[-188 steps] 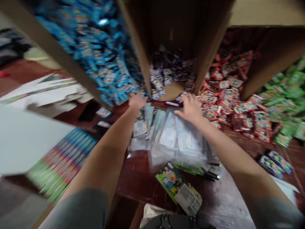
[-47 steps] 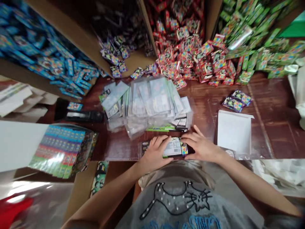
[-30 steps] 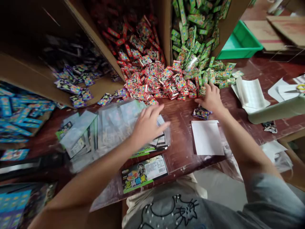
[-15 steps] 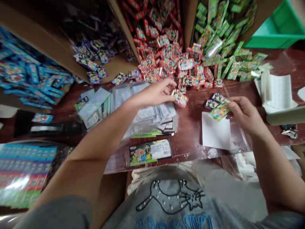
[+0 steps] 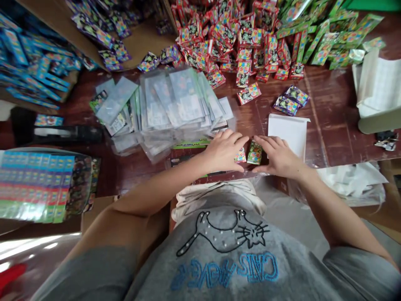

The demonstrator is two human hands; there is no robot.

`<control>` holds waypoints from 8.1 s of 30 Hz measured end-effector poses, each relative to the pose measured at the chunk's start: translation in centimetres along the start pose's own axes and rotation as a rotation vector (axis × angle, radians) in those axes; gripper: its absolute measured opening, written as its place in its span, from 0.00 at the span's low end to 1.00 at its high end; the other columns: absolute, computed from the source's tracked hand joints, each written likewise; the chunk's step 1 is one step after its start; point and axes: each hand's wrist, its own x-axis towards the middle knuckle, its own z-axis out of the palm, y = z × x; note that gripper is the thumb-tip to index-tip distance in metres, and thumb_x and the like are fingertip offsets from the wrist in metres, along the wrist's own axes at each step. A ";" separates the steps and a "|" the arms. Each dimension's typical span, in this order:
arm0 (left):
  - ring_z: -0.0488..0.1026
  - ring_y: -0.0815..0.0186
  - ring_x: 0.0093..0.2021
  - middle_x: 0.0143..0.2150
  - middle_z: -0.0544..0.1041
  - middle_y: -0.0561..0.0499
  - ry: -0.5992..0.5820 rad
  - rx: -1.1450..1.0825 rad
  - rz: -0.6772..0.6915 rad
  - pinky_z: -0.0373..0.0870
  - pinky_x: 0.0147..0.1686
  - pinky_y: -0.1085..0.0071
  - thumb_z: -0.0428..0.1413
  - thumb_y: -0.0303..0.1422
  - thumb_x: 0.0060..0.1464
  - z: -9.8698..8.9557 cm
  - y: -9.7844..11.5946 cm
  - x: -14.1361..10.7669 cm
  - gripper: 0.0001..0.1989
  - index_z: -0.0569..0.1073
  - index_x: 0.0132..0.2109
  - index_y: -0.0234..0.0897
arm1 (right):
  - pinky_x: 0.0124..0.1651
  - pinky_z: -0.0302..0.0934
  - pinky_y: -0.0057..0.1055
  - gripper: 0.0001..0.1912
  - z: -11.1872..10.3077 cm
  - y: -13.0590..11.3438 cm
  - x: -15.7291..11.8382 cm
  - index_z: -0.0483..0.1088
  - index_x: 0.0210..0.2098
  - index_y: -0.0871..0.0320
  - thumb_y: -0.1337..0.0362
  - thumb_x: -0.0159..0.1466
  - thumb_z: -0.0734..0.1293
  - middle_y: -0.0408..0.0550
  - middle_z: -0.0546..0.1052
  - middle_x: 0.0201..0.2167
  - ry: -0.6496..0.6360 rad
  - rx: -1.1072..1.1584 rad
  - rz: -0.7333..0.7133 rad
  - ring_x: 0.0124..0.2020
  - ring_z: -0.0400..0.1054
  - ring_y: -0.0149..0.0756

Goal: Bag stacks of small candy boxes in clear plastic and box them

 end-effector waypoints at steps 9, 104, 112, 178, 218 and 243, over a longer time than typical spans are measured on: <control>0.66 0.48 0.75 0.76 0.64 0.35 0.200 -0.387 -0.008 0.67 0.75 0.48 0.62 0.28 0.56 2.5 1.3 -3.0 0.47 0.53 0.79 0.39 | 0.58 0.62 0.56 0.52 2.3 -0.2 0.3 0.60 0.75 0.66 0.36 0.64 0.70 0.68 0.79 0.58 0.077 -0.075 0.017 0.55 0.69 0.65; 0.80 0.61 0.49 0.51 0.80 0.46 0.392 -1.094 -0.337 0.78 0.44 0.67 0.62 0.41 0.66 6.5 -1.3 -10.5 0.30 0.63 0.69 0.44 | 0.56 0.76 0.48 0.16 4.4 -7.5 3.9 0.79 0.58 0.47 0.54 0.73 0.72 0.51 0.83 0.54 0.256 0.752 0.117 0.54 0.79 0.45; 0.78 0.62 0.49 0.50 0.79 0.47 0.386 -1.040 -0.352 0.77 0.47 0.65 0.58 0.45 0.69 5.1 -2.6 -10.5 0.14 0.70 0.54 0.43 | 0.56 0.78 0.45 0.18 6.6 -9.7 3.2 0.73 0.61 0.44 0.54 0.73 0.72 0.51 0.78 0.59 0.318 0.884 0.247 0.58 0.76 0.44; 0.76 0.51 0.69 0.71 0.74 0.36 0.400 -1.340 -0.136 0.75 0.68 0.51 0.67 0.48 0.64 3.8 6.9 5.4 0.37 0.63 0.72 0.41 | 0.58 0.74 0.49 0.15 0.2 -5.3 -1.2 0.71 0.54 0.53 0.70 0.69 0.69 0.54 0.86 0.47 0.669 -0.044 -0.017 0.48 0.81 0.46; 0.76 0.48 0.59 0.58 0.83 0.41 0.072 0.029 0.196 0.64 0.59 0.49 0.53 0.31 0.74 5.6 5.6 7.6 0.12 0.83 0.52 0.38 | 0.59 0.64 0.50 0.19 -3.0 8.2 -2.0 0.78 0.56 0.57 0.53 0.71 0.70 0.57 0.82 0.48 0.155 0.028 0.226 0.49 0.72 0.51; 0.69 0.45 0.61 0.57 0.80 0.41 0.194 -0.038 -0.334 0.68 0.60 0.48 0.62 0.37 0.67 2.1 0.0 -4.8 0.14 0.83 0.55 0.39 | 0.52 0.76 0.53 0.39 -3.2 8.8 -2.8 0.62 0.74 0.52 0.52 0.67 0.70 0.64 0.74 0.63 0.269 0.231 0.264 0.44 0.80 0.49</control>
